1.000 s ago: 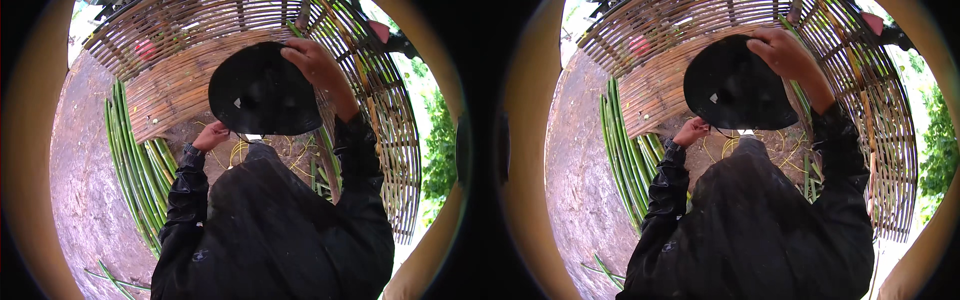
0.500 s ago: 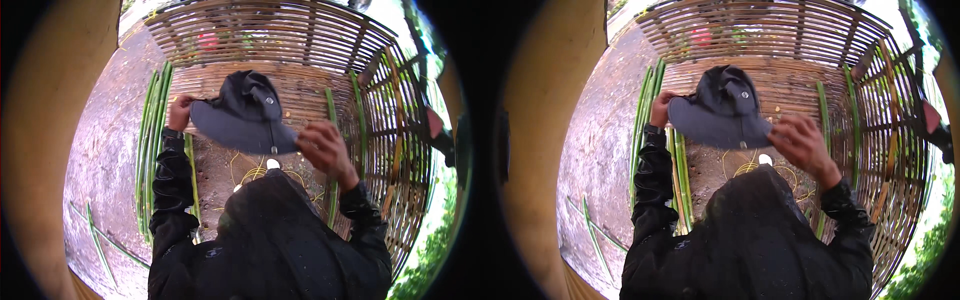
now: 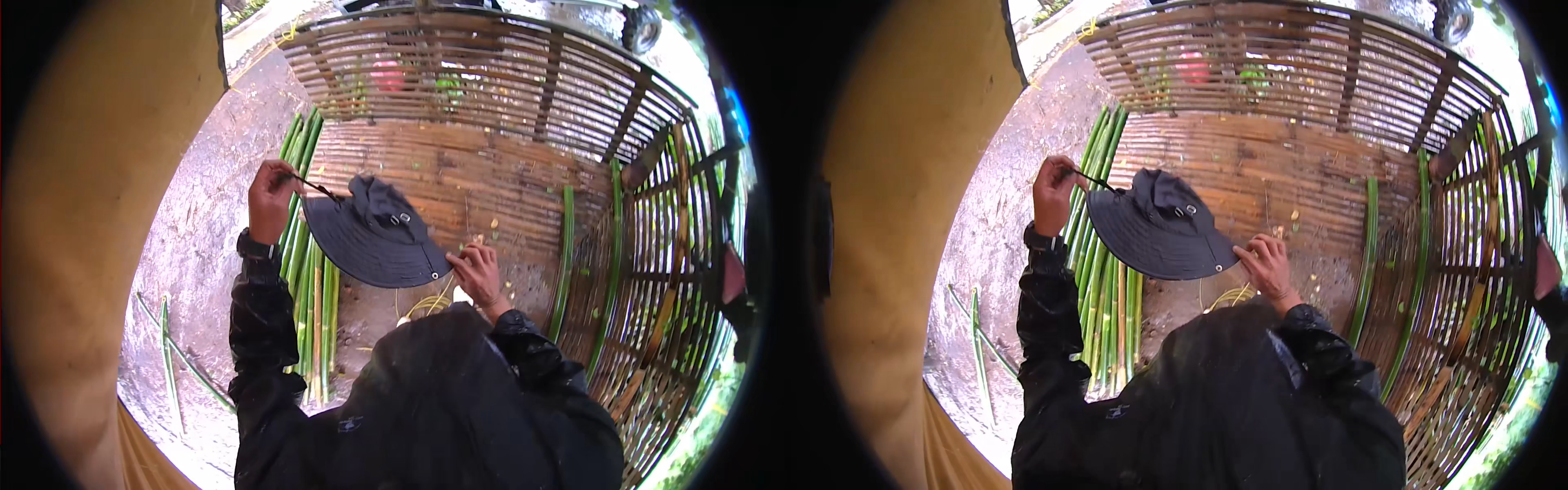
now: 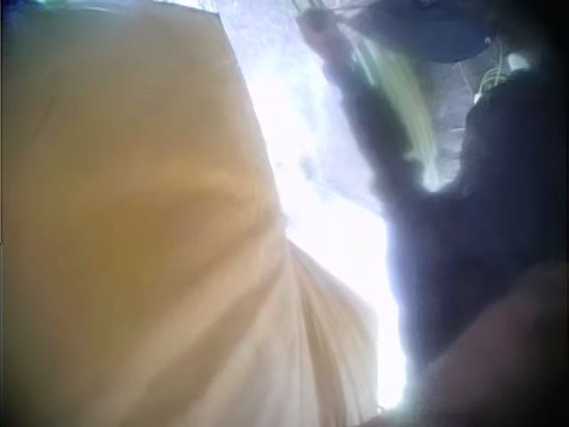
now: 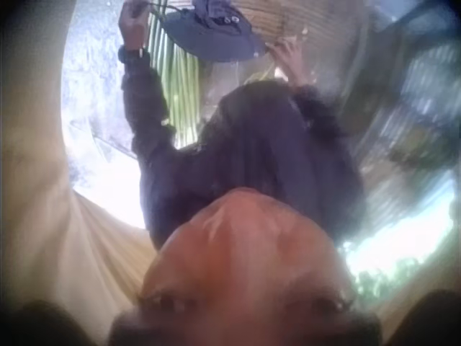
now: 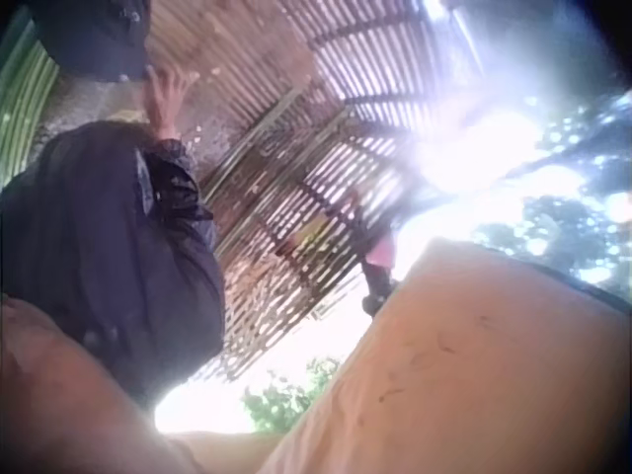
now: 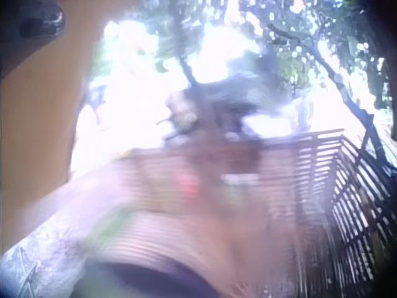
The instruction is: The person places bamboo poles onto a wooden platform and uses a metal rod as a lever to tighten and secure wire ties around the poles.
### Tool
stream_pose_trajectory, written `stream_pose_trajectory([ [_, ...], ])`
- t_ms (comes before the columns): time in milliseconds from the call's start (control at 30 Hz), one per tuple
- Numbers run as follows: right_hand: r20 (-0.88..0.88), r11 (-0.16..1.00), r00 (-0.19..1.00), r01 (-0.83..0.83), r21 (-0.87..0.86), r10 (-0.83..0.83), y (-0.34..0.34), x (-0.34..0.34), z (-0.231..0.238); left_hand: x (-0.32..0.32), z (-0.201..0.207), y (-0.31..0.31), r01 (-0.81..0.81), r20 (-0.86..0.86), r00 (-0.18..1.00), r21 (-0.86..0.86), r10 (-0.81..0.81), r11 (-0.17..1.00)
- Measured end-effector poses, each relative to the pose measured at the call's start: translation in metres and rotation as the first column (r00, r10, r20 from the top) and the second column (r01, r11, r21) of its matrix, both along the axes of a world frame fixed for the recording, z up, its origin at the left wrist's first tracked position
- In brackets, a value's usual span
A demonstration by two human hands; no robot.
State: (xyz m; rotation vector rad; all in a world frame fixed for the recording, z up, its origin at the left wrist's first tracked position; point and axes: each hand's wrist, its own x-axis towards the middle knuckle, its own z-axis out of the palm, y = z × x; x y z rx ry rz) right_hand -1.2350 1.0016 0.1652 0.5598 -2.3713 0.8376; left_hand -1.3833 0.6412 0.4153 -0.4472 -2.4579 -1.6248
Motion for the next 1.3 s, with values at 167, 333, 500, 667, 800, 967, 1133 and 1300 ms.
stream_pose_trajectory([
  [167, 0.374, 0.982, 0.927, 0.092, -0.166, -0.024, -0.011, -0.024, -0.027, 0.016, 0.011, 0.022, -0.188, 0.088, 0.974, -0.191, 0.208, 0.963],
  [333, 0.594, 0.977, 0.800, 0.054, -0.207, 0.082, 0.009, -0.037, -0.081, 0.007, 0.018, 0.035, -0.139, 0.465, 0.872, -0.066, 0.153, 0.988],
  [500, 0.710, 0.994, 0.704, -0.070, 0.089, -0.014, 0.079, -0.007, -0.136, -0.006, 0.022, 0.038, -0.147, 0.474, 0.878, 0.126, 0.070, 0.981],
  [667, 0.810, 0.965, 0.562, -0.072, 0.251, -0.168, 0.126, 0.052, -0.194, -0.015, -0.020, 0.035, -0.066, 0.538, 0.842, 0.194, -0.050, 0.979],
  [800, 0.790, 0.981, 0.585, 0.057, 0.184, -0.182, 0.106, 0.059, -0.186, 0.000, -0.044, 0.033, -0.228, 0.428, 0.892, 0.154, 0.143, 0.961],
  [967, 0.823, 0.914, 0.425, 0.313, 0.257, -0.377, 0.101, 0.096, -0.142, -0.027, -0.085, 0.060, -0.066, 0.342, 0.939, 0.306, -0.044, 0.950],
  [1133, 0.822, 0.782, 0.323, 0.585, 0.217, -0.469, 0.073, 0.161, -0.170, -0.042, -0.092, 0.085, 0.039, 0.306, 0.932, 0.449, -0.195, 0.893],
  [1300, 0.878, 0.595, 0.002, 0.736, 0.322, -0.478, 0.017, 0.246, -0.198, -0.049, -0.089, 0.143, 0.168, 0.262, 0.912, 0.462, -0.316, 0.871],
])
